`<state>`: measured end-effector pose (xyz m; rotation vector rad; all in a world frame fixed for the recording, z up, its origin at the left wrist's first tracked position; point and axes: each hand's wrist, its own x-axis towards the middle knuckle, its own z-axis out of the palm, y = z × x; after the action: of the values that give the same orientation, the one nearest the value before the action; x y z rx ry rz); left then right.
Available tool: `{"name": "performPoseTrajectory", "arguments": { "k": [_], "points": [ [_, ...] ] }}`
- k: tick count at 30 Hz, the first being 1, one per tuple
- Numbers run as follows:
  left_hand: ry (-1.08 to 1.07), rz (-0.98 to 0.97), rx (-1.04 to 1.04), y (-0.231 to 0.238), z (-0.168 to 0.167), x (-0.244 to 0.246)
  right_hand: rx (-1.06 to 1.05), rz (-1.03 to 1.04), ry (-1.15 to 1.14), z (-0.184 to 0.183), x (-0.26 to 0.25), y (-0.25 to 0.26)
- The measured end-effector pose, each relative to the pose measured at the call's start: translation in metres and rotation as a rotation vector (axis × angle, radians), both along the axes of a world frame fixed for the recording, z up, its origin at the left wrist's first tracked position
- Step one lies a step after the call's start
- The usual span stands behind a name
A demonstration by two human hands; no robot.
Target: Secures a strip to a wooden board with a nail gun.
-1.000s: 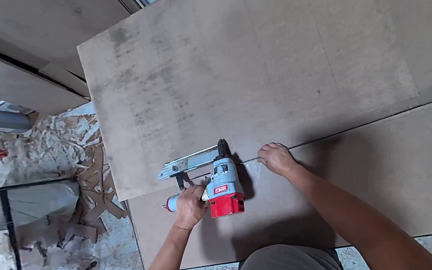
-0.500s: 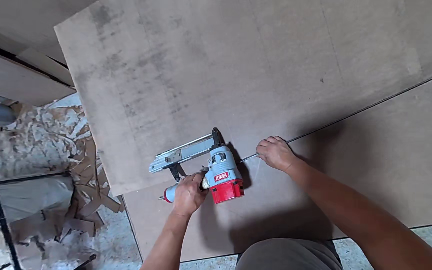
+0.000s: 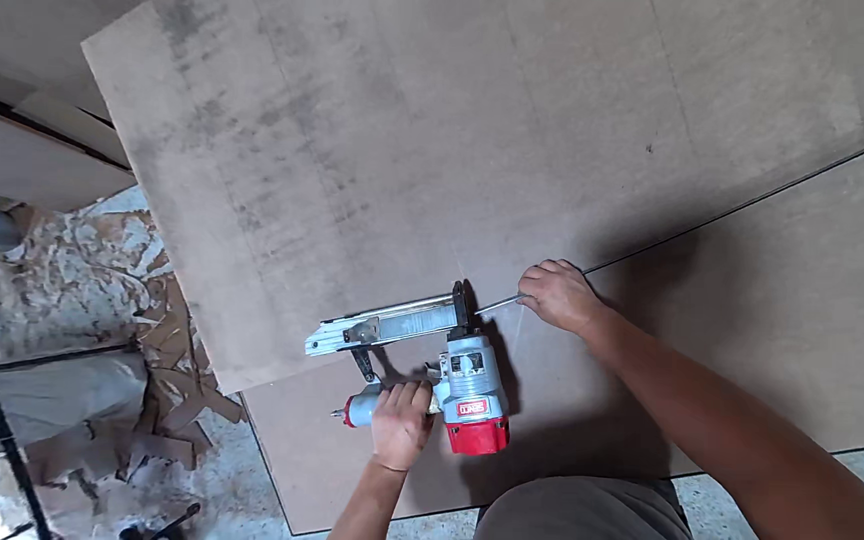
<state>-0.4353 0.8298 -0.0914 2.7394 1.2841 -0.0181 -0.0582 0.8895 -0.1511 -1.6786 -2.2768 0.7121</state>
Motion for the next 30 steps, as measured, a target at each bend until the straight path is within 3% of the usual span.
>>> {"name": "performPoseTrajectory", "arguments": {
  "k": [8, 22, 30],
  "points": [
    [-0.034, 0.149, -0.063, 0.002, -0.034, 0.014, 0.067, 0.052, 0.005, -0.005, 0.006, 0.002],
    [-0.098, 0.180, 0.058, -0.016, -0.029, 0.035, 0.172, 0.065, 0.041, -0.010, 0.027, -0.008],
    [-0.095, 0.197, 0.076, -0.015, -0.025, 0.019, 0.168, 0.074, 0.071, -0.012, 0.031, -0.007]
  ]
}}
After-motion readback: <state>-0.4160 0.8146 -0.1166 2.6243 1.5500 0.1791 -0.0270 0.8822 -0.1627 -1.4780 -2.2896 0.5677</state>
